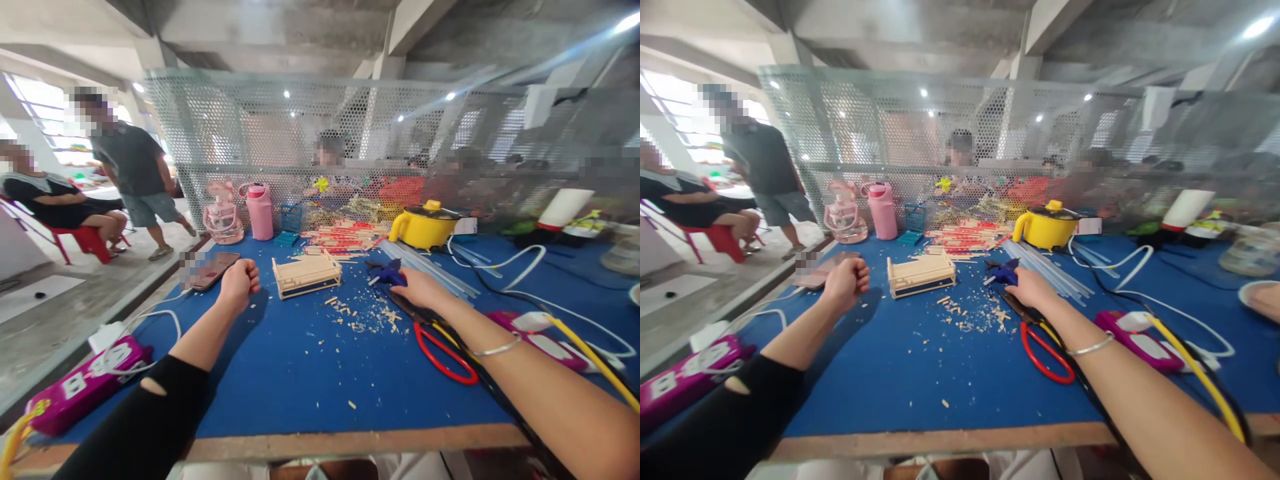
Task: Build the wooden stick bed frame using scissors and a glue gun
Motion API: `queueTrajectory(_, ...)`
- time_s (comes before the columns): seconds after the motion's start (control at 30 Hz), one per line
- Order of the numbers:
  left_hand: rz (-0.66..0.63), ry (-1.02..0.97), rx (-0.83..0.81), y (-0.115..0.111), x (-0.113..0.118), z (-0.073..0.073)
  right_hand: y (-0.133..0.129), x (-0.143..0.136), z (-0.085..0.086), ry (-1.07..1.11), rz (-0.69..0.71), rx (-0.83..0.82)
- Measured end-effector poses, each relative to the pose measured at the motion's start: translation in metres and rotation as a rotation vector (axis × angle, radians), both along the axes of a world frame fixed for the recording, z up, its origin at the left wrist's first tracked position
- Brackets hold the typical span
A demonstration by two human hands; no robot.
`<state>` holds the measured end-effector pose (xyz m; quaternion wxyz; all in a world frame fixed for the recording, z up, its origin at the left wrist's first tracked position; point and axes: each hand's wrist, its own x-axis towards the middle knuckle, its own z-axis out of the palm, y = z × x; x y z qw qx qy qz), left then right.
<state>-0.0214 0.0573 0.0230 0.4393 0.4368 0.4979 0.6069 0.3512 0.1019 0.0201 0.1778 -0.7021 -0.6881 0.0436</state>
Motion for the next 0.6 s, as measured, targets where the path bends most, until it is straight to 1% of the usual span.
queueTrajectory(0.07, 0.05, 0.097, -0.013, 0.003, -0.01, -0.009, 0.002, 0.001, 0.0, 0.008, -0.042, -0.003)
queueTrajectory(0.1, 0.056, 0.153, -0.009, 0.003, -0.012, -0.012, 0.001, 0.0, 0.002, 0.022, -0.075, 0.008)
queueTrajectory(0.17, 0.032, 0.27, 0.008, 0.002, -0.011, -0.016, -0.005, -0.003, 0.013, 0.065, -0.142, 0.053)
queueTrajectory(0.27, -0.041, 0.44, 0.055, -0.002, -0.004, -0.018, -0.022, -0.013, 0.034, 0.178, -0.212, 0.194)
queueTrajectory(0.3, -0.061, 0.5, 0.072, -0.004, -0.002, -0.019, -0.029, -0.018, 0.04, 0.267, -0.19, 0.222)
queueTrajectory(0.33, -0.068, 0.558, 0.084, -0.005, 0.0, -0.021, -0.036, -0.025, 0.044, 0.375, -0.138, 0.225)
queueTrajectory(0.37, -0.067, 0.611, 0.09, -0.005, 0.002, -0.024, -0.042, -0.033, 0.046, 0.493, -0.066, 0.202)
queueTrajectory(0.4, -0.059, 0.658, 0.091, -0.006, 0.003, -0.027, -0.049, -0.043, 0.047, 0.596, 0.032, 0.145)
queueTrajectory(0.47, -0.034, 0.726, 0.087, -0.005, 0.005, -0.033, -0.059, -0.064, 0.041, 0.684, 0.18, 0.049)
queueTrajectory(0.6, 0.004, 0.778, 0.079, -0.001, 0.009, -0.043, -0.074, -0.1, 0.018, 0.683, 0.371, -0.065)
